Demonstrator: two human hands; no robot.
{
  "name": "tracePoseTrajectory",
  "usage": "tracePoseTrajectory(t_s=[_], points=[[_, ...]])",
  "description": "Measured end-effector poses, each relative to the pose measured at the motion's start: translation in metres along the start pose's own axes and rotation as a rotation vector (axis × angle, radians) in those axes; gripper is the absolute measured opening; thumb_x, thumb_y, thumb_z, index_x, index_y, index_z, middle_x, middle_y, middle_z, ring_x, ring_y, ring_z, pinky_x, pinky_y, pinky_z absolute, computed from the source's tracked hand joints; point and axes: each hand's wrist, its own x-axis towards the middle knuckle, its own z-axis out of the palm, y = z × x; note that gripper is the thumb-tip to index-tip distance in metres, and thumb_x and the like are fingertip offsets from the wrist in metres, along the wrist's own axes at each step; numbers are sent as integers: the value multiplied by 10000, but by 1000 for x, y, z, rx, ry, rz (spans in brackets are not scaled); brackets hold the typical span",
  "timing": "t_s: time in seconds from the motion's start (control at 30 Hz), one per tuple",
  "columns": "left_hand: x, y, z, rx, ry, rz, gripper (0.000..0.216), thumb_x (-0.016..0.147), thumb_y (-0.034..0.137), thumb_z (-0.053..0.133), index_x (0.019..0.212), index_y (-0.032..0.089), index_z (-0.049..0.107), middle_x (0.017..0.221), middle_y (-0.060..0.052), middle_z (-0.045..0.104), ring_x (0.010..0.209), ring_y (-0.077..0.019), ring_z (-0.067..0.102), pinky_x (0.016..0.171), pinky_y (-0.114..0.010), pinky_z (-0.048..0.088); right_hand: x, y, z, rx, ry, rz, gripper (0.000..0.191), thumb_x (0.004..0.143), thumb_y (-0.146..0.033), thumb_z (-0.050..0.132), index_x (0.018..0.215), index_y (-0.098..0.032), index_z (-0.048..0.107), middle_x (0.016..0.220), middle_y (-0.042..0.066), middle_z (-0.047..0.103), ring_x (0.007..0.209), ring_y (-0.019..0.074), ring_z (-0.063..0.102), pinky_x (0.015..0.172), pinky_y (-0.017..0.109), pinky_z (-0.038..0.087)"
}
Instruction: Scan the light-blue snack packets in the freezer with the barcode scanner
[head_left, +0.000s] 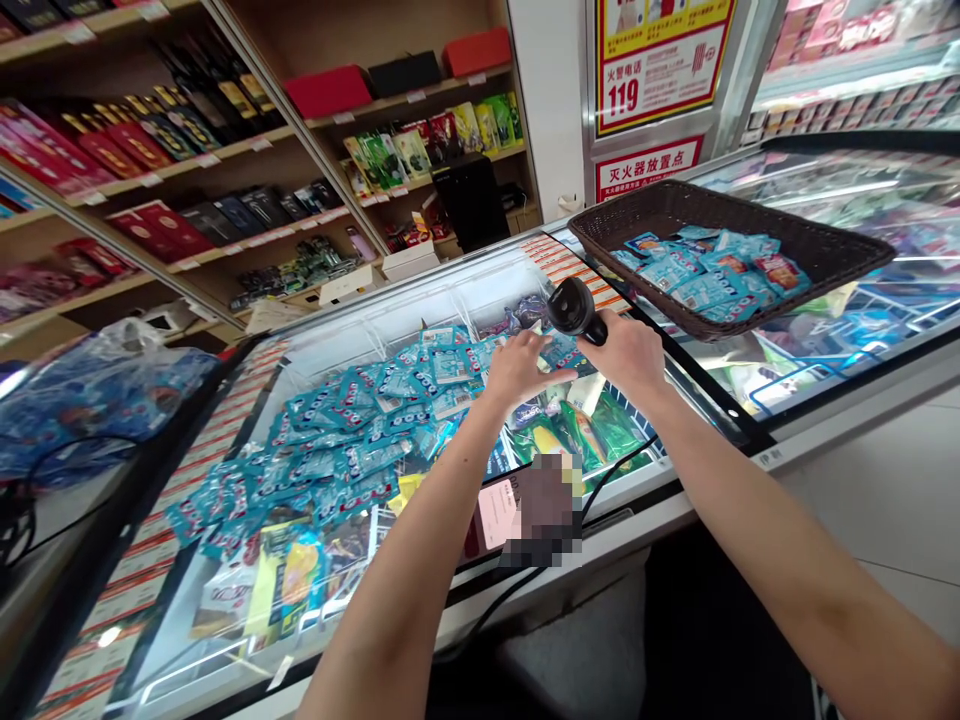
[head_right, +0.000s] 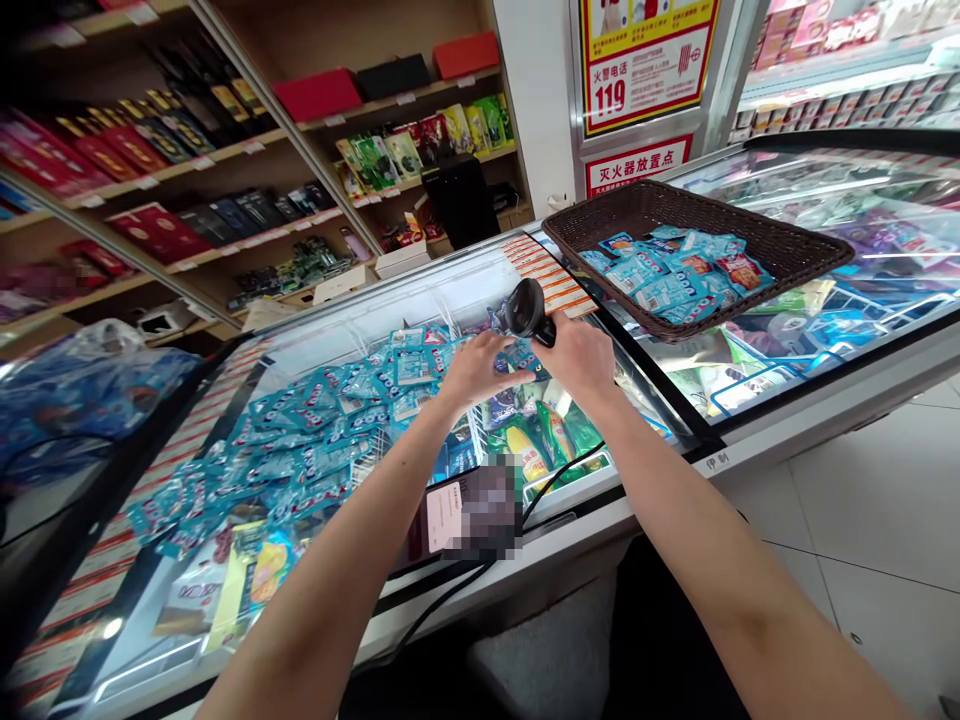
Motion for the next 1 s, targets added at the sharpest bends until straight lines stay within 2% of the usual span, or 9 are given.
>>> tracePoseTrajectory(t_s=[0.1, 0.2, 0.3, 0.43, 0.57, 0.67, 0.73, 0.87, 1.0], points=[[-1, 0, -3, 86, -75, 25, 557, 802, 566, 603, 1241, 222, 612, 1215, -117, 627, 1119, -314, 575, 947, -459, 452, -1, 0, -1, 7, -3, -9, 354, 860, -501, 535, 1023, -206, 644, 815, 113, 722, 787, 299, 678, 650, 342, 420], [-8, -15, -9, 76, -157, 100, 423, 843, 288, 570, 1264, 250, 602, 1298, -77, 608, 1165, -272, 572, 980, -424, 455, -1, -2, -3, 15, -26, -16, 367, 866, -503, 532, 1046, -202, 639, 847, 122, 726, 812, 298, 676, 666, 341, 423], [-18, -36, -13, 29, -106, 78, 477, 826, 70, 431, 1210, 258, 643, 1331, -69, 579, 1211, -225, 549, 1026, -388, 434, -1, -4, -4, 12, -44, -17, 382, 859, -517, 537, 1039, -196, 643, 856, 129, 726, 820, 300, 675, 671, 342, 424], [-26, -47, -8, -91, 70, -91, 370, 900, 241, 456, 1228, 176, 613, 1209, -129, 610, 1140, -240, 563, 1014, -413, 437, -2, -4, -2, -1, -41, -33, 384, 855, -513, 535, 1033, -192, 648, 854, 131, 726, 819, 300, 674, 668, 343, 422], [-27, -42, -2, -44, 24, -207, 555, 742, 515, 687, 1163, 159, 620, 1196, -158, 587, 1168, -339, 504, 1008, -493, 406, -3, -6, -1, -13, -57, -52, 374, 855, -512, 526, 1017, -198, 648, 848, 118, 728, 807, 294, 674, 661, 339, 418], [-31, -46, -5, -161, 34, -236, 589, 683, 440, 755, 1183, 183, 578, 1215, -129, 582, 1151, -316, 514, 984, -450, 415, -4, -8, -1, -11, -88, -82, 365, 848, -501, 536, 1021, -198, 644, 856, 103, 730, 809, 281, 671, 662, 329, 414], [-39, -55, -13, -323, 94, -259, 570, 715, 359, 728, 1228, 200, 538, 1178, -97, 600, 995, -237, 578, 880, -370, 460, -5, -10, -1, -11, -91, -104, 351, 842, -487, 545, 1024, -203, 645, 860, 94, 731, 806, 273, 669, 654, 321, 404], [-62, -78, -27, -531, 195, -271, 435, 806, 313, 622, 1234, 242, 590, 749, 14, 559, 603, -108, 469, 622, -254, 416, -9, -13, 0, -20, -89, -168, 364, 836, -485, 552, 1066, -218, 646, 861, 83, 732, 782, 262, 662, 641, 318, 384], [-77, -91, -24, -682, 412, -316, 595, 784, 278, 654, 1354, 234, 489, 658, 54, 452, 572, -82, 425, 572, -215, 379, -15, -16, 3, -1, -129, -296, 376, 829, -463, 569, 1105, -220, 643, 886, 77, 731, 802, 252, 651, 653, 316, 379]])
